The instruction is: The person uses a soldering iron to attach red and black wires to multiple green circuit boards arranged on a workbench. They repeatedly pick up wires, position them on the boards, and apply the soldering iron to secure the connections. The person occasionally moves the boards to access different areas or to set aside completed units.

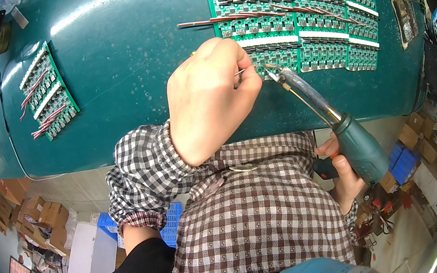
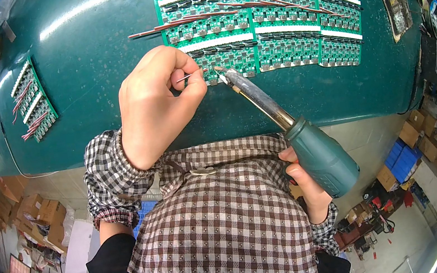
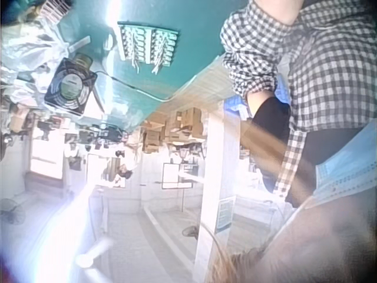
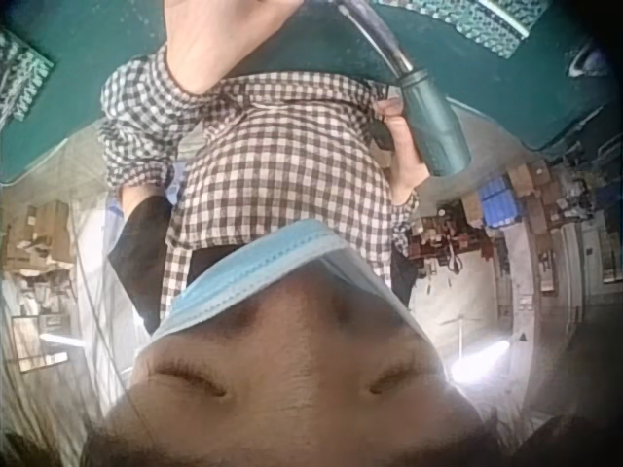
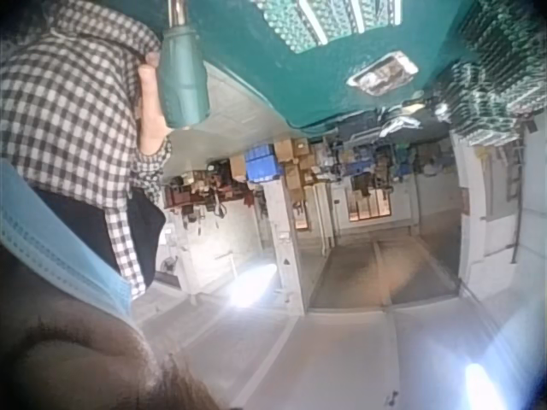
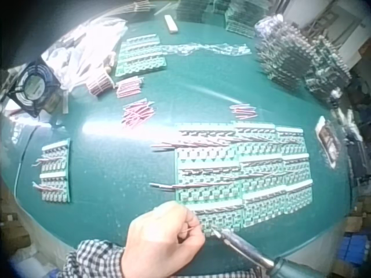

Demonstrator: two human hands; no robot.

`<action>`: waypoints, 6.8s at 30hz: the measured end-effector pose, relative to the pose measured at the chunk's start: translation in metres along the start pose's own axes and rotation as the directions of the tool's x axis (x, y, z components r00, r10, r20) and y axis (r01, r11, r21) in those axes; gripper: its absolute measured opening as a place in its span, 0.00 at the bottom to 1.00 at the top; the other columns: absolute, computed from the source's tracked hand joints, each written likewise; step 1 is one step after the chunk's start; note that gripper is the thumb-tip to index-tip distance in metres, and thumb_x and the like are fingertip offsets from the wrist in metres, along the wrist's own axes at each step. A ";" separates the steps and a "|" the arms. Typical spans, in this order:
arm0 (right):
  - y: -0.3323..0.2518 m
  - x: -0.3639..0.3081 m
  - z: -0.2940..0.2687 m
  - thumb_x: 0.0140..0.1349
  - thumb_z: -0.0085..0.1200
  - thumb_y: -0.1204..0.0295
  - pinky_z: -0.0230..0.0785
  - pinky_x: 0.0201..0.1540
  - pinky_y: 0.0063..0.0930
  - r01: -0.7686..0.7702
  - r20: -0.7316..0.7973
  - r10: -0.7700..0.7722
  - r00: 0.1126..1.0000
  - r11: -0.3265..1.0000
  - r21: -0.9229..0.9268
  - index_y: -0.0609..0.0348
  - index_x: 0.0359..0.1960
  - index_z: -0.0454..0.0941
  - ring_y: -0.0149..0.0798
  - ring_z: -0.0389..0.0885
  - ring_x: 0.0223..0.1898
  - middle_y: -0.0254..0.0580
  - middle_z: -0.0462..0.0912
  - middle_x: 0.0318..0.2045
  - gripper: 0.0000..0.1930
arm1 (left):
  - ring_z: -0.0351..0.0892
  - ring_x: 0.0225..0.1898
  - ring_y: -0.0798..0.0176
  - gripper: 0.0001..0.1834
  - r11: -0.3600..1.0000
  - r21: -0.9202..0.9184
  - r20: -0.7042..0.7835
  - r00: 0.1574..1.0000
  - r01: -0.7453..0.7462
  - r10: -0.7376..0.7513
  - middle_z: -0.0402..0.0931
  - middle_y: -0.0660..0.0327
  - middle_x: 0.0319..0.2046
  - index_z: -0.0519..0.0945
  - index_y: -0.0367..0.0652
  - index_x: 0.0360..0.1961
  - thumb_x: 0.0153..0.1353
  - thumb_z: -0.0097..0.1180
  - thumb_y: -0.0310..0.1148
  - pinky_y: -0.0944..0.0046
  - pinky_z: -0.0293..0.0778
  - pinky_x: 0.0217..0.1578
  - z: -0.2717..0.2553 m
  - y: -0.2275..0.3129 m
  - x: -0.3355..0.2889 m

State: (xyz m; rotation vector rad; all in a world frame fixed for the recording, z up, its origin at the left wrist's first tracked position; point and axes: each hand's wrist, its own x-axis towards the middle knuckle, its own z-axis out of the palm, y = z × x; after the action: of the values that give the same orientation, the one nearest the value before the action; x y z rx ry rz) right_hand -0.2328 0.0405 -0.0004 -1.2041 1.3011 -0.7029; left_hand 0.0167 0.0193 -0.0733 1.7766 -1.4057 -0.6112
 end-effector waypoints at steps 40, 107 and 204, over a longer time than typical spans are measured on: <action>0.004 0.092 -0.139 0.65 0.53 0.69 0.76 0.31 0.27 0.467 -0.681 -0.501 0.534 0.846 -0.256 0.74 0.46 0.75 0.44 0.85 0.35 0.51 0.82 0.36 0.16 | 0.76 0.27 0.61 0.03 0.989 0.146 0.234 0.972 -0.033 -0.002 0.74 0.58 0.28 0.76 0.39 0.33 0.57 0.57 0.26 0.64 0.72 0.30 -0.022 0.018 0.011; 0.002 -0.008 0.015 0.54 0.64 0.57 0.80 0.36 0.38 -0.169 -0.094 0.163 0.982 0.984 -0.050 0.72 0.49 0.73 0.48 0.84 0.36 0.51 0.81 0.34 0.30 | 0.74 0.22 0.58 0.07 0.995 0.069 0.105 0.992 -0.074 0.066 0.71 0.60 0.22 0.74 0.42 0.24 0.45 0.59 0.21 0.62 0.72 0.25 -0.008 0.001 0.005; 0.006 -0.011 0.003 0.53 0.68 0.66 0.78 0.48 0.39 -0.206 0.030 0.205 0.978 0.979 0.007 0.66 0.53 0.63 0.45 0.82 0.45 0.53 0.80 0.43 0.32 | 0.71 0.22 0.66 0.08 0.999 0.005 0.086 0.996 -0.033 0.032 0.70 0.62 0.21 0.74 0.40 0.25 0.44 0.60 0.19 0.67 0.70 0.24 -0.004 0.000 0.001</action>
State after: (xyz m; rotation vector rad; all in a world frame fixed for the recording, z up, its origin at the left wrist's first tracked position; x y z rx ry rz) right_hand -0.2337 0.0537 -0.0028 -1.0496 1.3731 -0.5399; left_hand 0.0200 0.0190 -0.0708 1.7471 -1.4933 -0.6741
